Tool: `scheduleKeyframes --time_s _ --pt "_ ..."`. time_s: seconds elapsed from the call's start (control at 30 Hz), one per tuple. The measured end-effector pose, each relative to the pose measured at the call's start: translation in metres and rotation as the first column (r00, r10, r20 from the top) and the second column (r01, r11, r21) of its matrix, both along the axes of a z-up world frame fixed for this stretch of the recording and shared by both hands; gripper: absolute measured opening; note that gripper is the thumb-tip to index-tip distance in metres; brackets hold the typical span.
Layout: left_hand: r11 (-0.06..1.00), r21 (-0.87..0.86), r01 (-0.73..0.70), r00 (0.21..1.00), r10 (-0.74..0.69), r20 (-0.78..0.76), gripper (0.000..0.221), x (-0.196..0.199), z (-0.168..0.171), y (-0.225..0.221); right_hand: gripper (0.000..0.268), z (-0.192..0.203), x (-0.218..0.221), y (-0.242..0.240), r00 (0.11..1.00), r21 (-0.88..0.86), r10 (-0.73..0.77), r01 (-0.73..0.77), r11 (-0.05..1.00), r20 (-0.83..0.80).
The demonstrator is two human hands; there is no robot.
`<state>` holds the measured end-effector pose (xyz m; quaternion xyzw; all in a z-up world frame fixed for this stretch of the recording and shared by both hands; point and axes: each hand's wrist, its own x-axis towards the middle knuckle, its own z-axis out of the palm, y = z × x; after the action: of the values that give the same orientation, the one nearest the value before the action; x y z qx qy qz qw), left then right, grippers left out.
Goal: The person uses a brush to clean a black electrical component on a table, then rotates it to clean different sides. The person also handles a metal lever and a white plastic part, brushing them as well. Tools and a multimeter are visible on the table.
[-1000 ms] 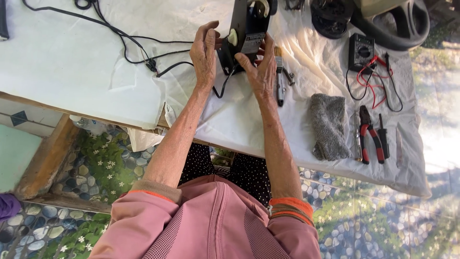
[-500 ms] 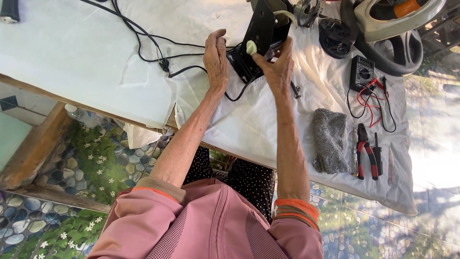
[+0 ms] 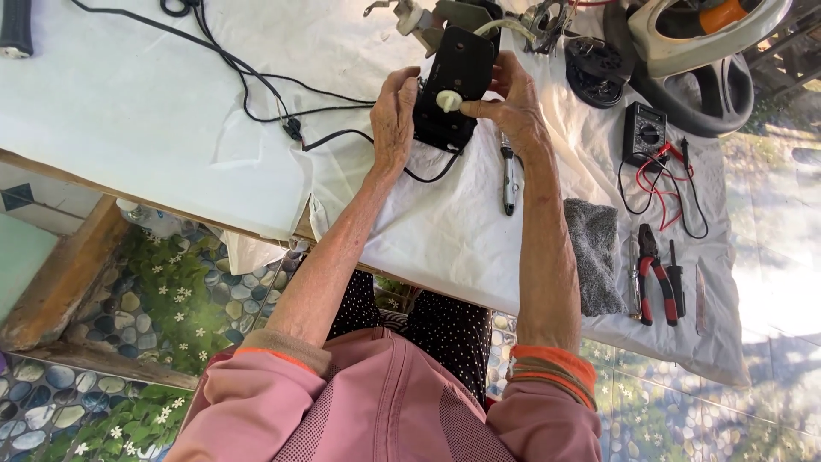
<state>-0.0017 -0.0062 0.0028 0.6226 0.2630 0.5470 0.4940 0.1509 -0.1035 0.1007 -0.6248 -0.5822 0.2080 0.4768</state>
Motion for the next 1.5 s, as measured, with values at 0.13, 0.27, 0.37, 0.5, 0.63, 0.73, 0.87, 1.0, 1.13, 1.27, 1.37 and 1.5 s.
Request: scheduleKeyframes --time_s 0.13,0.27,0.37,0.5,0.63,0.73,0.87,1.0,1.13,1.27,1.37,1.5 --pt "0.994 0.012 -0.105 0.994 0.104 0.025 0.061 0.002 -0.008 0.004 0.059 0.001 0.015 0.006 0.999 0.004 0.05 -0.05 0.999 0.002" --pt "0.985 0.073 -0.156 0.986 0.151 0.072 0.052 0.01 -0.017 0.007 0.061 0.017 0.013 0.003 0.984 -0.01 0.176 -0.176 0.984 -0.011" --pt "0.989 0.087 -0.119 0.991 0.113 0.069 0.058 0.008 -0.013 0.001 0.055 0.011 0.021 0.005 0.969 -0.07 0.24 -0.243 0.967 -0.052" --pt "0.988 0.105 -0.113 0.991 0.106 0.076 0.048 -0.002 -0.003 -0.006 0.058 -0.005 0.038 0.005 0.956 -0.029 0.288 -0.29 0.957 -0.062" --pt "0.988 0.136 -0.072 0.997 0.066 0.046 0.043 0.002 -0.008 -0.001 0.054 -0.009 0.053 0.009 0.951 -0.06 0.29 -0.298 0.953 -0.109" --pt "0.983 0.181 -0.03 0.999 0.026 0.027 0.049 0.008 -0.017 0.003 0.055 -0.007 0.051 -0.002 0.937 -0.031 0.33 -0.335 0.942 -0.115" --pt "0.972 0.232 -0.032 0.998 0.017 0.067 0.044 0.008 -0.016 0.004 0.061 0.014 0.037 -0.044 0.999 -0.106 0.038 -0.04 0.994 -0.021" --pt "0.973 0.187 -0.133 0.99 0.122 0.068 0.037 0.008 -0.016 0.006 0.034 -0.025 0.055 -0.095 0.927 -0.011 -0.2 0.214 0.977 0.317" --pt "0.992 0.119 -0.037 0.998 0.031 0.056 0.049 0.007 -0.012 0.002 0.043 -0.048 0.02 -0.131 0.856 -0.268 -0.31 0.44 0.857 0.415" --pt "0.987 0.135 0.083 0.996 -0.081 -0.024 0.083 0.008 -0.013 0.004 0.047 -0.064 0.001 -0.138 0.751 -0.261 -0.382 0.58 0.772 0.539" --pt "0.977 0.189 0.094 0.992 -0.076 -0.104 0.083 0.005 -0.009 0.001 0.061 -0.073 0.009 -0.137 0.741 -0.221 -0.333 0.539 0.813 0.584" --pt "0.982 0.155 0.112 0.983 -0.087 -0.16 0.091 0.011 -0.018 0.005 0.064 -0.069 0.006 -0.137 0.731 -0.242 -0.284 0.523 0.817 0.621"
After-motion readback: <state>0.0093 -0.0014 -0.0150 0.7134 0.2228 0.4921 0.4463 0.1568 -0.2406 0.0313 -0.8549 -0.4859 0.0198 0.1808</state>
